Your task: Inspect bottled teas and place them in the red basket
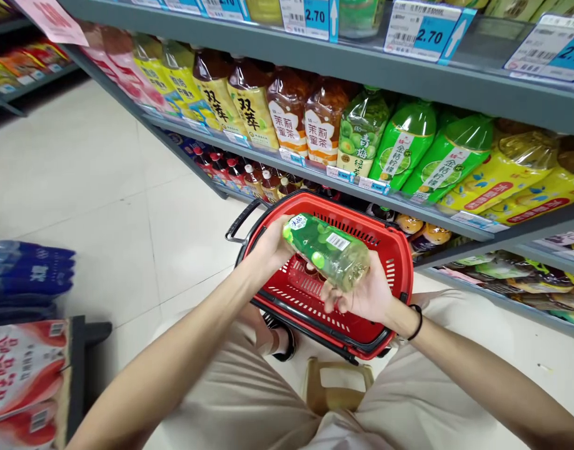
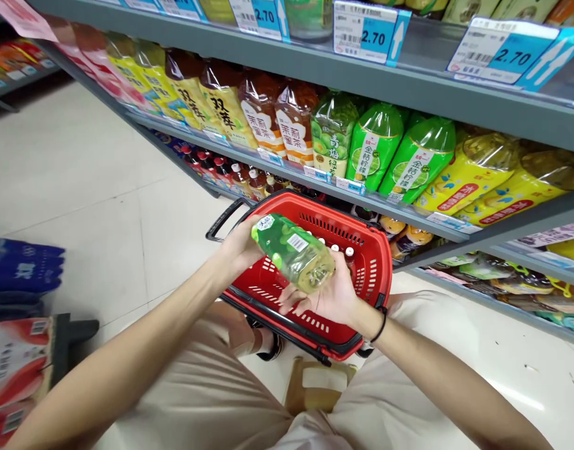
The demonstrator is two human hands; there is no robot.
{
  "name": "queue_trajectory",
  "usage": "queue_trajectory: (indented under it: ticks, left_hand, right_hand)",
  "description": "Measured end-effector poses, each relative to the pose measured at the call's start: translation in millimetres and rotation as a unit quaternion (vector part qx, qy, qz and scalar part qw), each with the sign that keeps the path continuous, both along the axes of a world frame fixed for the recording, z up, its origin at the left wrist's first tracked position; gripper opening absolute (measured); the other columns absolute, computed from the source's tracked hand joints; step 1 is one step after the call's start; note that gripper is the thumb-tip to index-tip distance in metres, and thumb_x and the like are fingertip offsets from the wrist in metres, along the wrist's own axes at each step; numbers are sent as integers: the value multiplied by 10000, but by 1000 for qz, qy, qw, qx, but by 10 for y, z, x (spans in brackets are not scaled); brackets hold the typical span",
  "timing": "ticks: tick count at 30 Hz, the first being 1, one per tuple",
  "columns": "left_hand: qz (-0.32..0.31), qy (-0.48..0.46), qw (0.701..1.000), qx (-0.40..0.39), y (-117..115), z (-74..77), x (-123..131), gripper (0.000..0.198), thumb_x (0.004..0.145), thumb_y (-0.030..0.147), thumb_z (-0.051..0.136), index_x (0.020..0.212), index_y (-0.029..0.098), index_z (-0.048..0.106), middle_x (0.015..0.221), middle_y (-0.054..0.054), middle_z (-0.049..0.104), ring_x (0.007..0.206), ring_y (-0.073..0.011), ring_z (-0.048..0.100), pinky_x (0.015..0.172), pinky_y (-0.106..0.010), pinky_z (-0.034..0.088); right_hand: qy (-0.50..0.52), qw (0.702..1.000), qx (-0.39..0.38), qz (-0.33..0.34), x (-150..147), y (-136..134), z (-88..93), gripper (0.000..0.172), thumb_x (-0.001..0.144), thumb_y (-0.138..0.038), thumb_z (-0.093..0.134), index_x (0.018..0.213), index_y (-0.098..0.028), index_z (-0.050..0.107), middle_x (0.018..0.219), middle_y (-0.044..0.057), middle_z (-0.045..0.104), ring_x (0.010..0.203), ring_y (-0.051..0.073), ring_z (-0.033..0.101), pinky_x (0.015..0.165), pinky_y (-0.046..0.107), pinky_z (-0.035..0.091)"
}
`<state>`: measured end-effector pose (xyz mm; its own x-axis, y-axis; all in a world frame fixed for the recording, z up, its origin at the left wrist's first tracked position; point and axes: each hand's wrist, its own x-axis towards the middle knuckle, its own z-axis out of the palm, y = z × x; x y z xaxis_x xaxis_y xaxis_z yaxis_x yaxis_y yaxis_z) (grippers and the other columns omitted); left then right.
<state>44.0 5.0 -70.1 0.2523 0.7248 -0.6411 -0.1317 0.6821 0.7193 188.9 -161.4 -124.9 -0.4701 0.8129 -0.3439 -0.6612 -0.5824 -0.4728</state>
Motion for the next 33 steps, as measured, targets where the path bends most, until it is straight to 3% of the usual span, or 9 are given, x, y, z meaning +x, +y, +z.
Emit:
queue_trajectory:
  ticks: [4, 8, 11, 14, 16, 20, 24, 29, 33]
  left_hand:
    - [-29, -52, 997, 40, 80, 134, -51, 206, 939, 311, 636, 978, 123, 710, 962, -109, 807, 849, -230, 771, 890, -368, 630]
    - [-85, -38, 991, 95, 118, 229, -116, 415, 917, 480, 736, 1152, 138, 723, 1174, -138, 797, 1032, -273, 773, 983, -415, 611]
    - [-138, 2, 982, 131, 112, 220, -139, 495, 895, 506, 762, 1233, 147, 726, 1235, -148, 783, 1110, -298, 759, 1008, -423, 600]
    - [-193, 39, 970, 142, 124, 182, -166, 504, 897, 505, 743, 1253, 148, 732, 1236, -154, 780, 1130, -314, 752, 960, -413, 616]
    - [-219, 87, 961, 143, 152, 158, -200, 499, 889, 526, 742, 1218, 150, 738, 1192, -156, 789, 1070, -309, 763, 870, -394, 640]
    - [-249, 195, 936, 154, 171, 152, -275, 512, 809, 593, 800, 1063, 152, 747, 1021, -152, 800, 847, -292, 767, 699, -390, 654]
    - [-317, 253, 891, 205, 23, 148, -271, 551, 763, 658, 815, 967, 150, 754, 943, -138, 786, 789, -282, 741, 672, -377, 636]
    - [-474, 461, 695, 282, -321, -199, -146, 601, 858, 741, 652, 600, 201, 601, 628, -75, 665, 634, -243, 650, 622, -330, 495]
    - [-550, 518, 584, 296, -600, -722, -53, 474, 935, 631, 600, 766, 202, 710, 820, -125, 763, 825, -303, 743, 726, -349, 506]
  right_hand:
    - [-94, 989, 91, -62, -49, -19, 0, 805, 900, -803, 430, 1403, -177, 492, 1229, 188, 726, 1013, 308, 750, 793, 427, 647]
    - [-290, 923, 185, -176, -10, -89, -58, 1061, 763, -606, 799, 1608, -221, 285, 1443, 184, 644, 1168, 313, 731, 940, 453, 633]
    - [-520, 788, 288, -161, 133, -151, -93, 1140, 778, -555, 840, 1676, -212, 227, 1431, 187, 661, 1275, 348, 690, 1034, 475, 593]
    - [-673, 623, 377, -128, 263, -169, -170, 979, 875, -519, 776, 1660, -169, 307, 1431, 206, 667, 1265, 370, 698, 1070, 503, 562]
    - [-713, 565, 396, -125, 296, -157, -227, 897, 935, -494, 717, 1656, -145, 314, 1454, 222, 653, 1245, 369, 707, 1061, 500, 559]
    - [-737, 544, 394, -72, 297, -118, -251, 1037, 915, -471, 738, 1702, -93, 179, 1454, 251, 644, 1219, 389, 713, 996, 488, 573]
    - [-739, 539, 392, 96, 408, -55, -156, 1072, 961, -545, 711, 1723, -78, 118, 1446, 282, 637, 1208, 417, 714, 940, 481, 567]
    - [-778, 512, 300, 206, 656, 29, -57, 647, 1080, -475, 562, 1531, -15, 504, 1253, 271, 731, 1190, 407, 723, 972, 465, 547]
    - [-778, 524, 235, 254, 714, 36, -24, 442, 1069, -296, 566, 1400, -9, 620, 1305, 255, 721, 1225, 383, 712, 987, 440, 555]
